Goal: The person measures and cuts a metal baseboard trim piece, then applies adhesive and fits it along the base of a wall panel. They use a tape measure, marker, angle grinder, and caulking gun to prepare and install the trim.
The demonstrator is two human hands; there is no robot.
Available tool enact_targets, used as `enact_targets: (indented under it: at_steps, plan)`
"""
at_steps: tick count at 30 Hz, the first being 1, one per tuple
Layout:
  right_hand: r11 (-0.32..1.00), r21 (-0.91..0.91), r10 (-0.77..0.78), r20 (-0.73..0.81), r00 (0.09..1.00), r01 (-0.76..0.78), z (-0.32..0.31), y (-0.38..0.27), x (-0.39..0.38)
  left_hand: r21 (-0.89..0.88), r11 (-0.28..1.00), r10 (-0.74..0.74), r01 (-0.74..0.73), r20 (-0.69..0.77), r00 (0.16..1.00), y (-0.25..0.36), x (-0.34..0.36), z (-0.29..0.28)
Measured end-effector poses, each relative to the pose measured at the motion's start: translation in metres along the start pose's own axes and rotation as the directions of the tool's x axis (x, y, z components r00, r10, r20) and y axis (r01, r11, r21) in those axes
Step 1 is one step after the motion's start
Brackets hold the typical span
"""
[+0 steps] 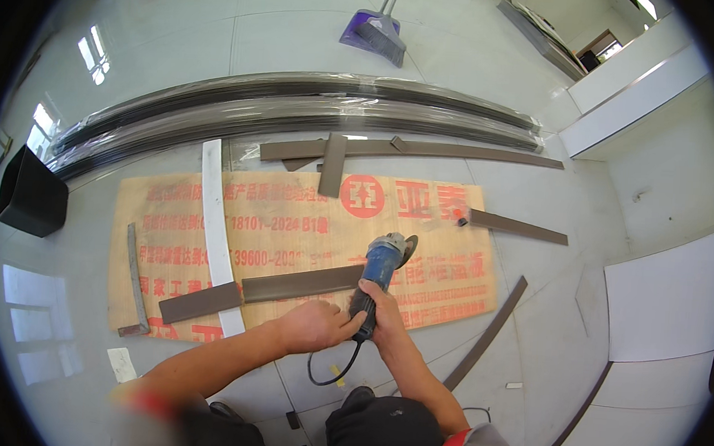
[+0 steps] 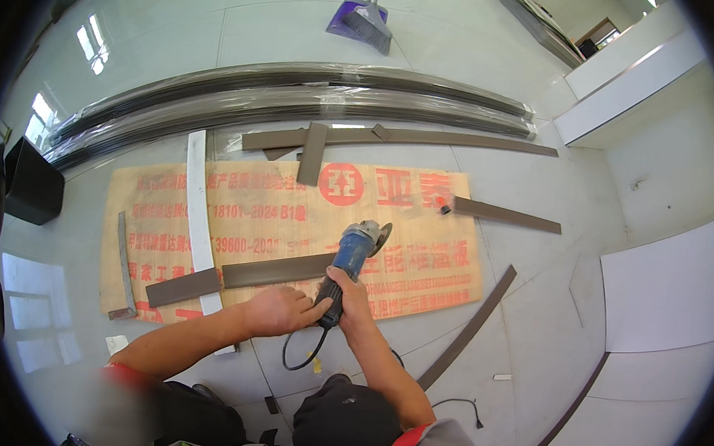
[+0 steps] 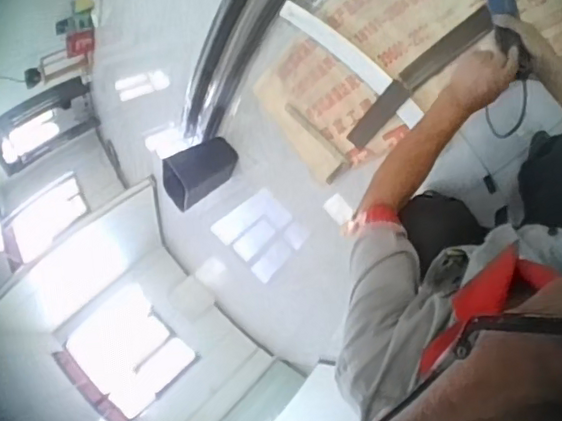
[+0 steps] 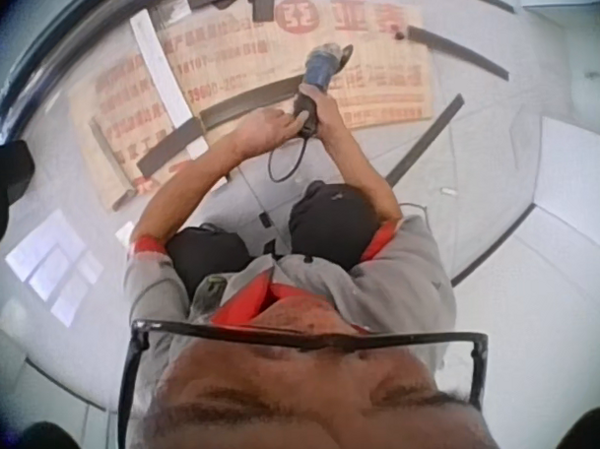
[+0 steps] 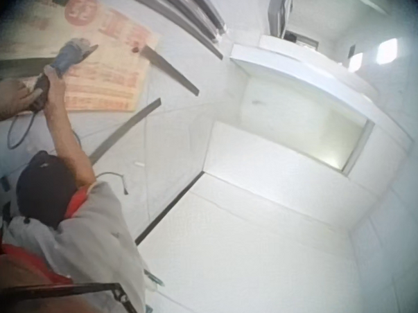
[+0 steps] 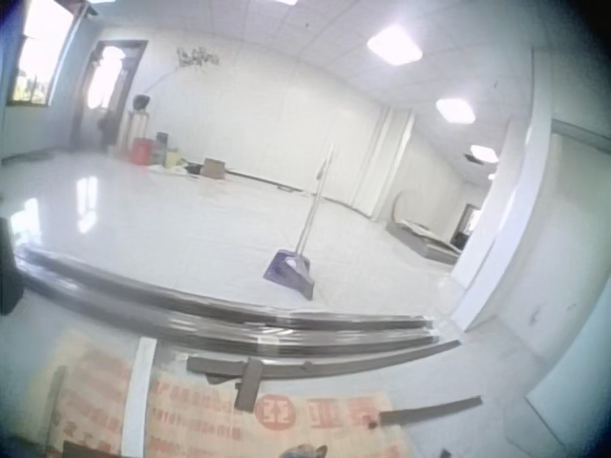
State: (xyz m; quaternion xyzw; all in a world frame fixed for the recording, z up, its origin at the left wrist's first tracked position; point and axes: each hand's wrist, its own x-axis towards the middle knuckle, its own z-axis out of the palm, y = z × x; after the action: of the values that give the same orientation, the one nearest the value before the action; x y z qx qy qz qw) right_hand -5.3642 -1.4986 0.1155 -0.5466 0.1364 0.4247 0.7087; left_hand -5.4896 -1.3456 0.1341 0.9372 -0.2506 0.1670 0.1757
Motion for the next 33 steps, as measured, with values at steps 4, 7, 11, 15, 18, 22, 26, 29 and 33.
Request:
enact_targets:
  at_steps: [4, 7, 11, 15, 18, 22, 26, 29, 33]
  plan:
    - [0.998, -0.045, -0.037, -0.012, 0.999, 0.036, 0.002, -0.009, 0.003, -0.007, 1.000, 0.022, -0.022, -0.022, 1.000, 0.000, 0.000, 0.007]
    - [0.986, -0.167, -0.024, -0.033, 0.999, 0.018, 0.006, 0.001, 0.010, 0.071, 0.997, -0.024, 0.022, 0.030, 0.999, 0.000, -0.008, 0.005]
    - [0.816, -0.577, -0.082, -0.079, 0.994, 0.022, -0.048, -0.006, 0.043, 0.021, 0.986, -0.164, 0.165, -0.009, 0.986, -0.029, -0.052, -0.008]
    - [0.425, -0.899, -0.485, -0.127, 0.865, 0.106, -0.111, -0.031, 0.079, -0.144, 0.421, -0.904, 0.895, -0.147, 0.401, -0.047, -0.202, -0.056]
    - [0.090, -0.996, -0.590, -0.066, 0.805, -0.015, -0.161, -0.039, 0.107, -0.380, -0.111, -0.889, 0.918, -0.375, -0.262, -0.002, -0.360, -0.097]
    - [-0.160, -0.970, -0.608, -0.049, 0.792, -0.182, -0.194, -0.030, 0.117, -0.154, -0.575, -0.707, 0.804, -0.402, -0.582, 0.119, -0.494, -0.113]
    - [-0.150, -0.976, -0.613, -0.032, 0.789, -0.155, -0.197, -0.021, 0.103, -0.017, -0.704, -0.677, 0.710, -0.288, -0.677, 0.179, -0.520, -0.079]
    - [-0.156, -0.975, -0.556, -0.044, 0.830, -0.157, -0.218, -0.035, 0.091, 0.070, -0.620, -0.772, 0.782, -0.235, -0.591, 0.178, -0.509, -0.055]
    - [-0.390, -0.920, -0.667, 0.298, 0.683, 0.020, -0.168, -0.024, 0.047, 0.207, -0.519, -0.851, 0.829, -0.212, -0.480, 0.185, -0.520, -0.045]
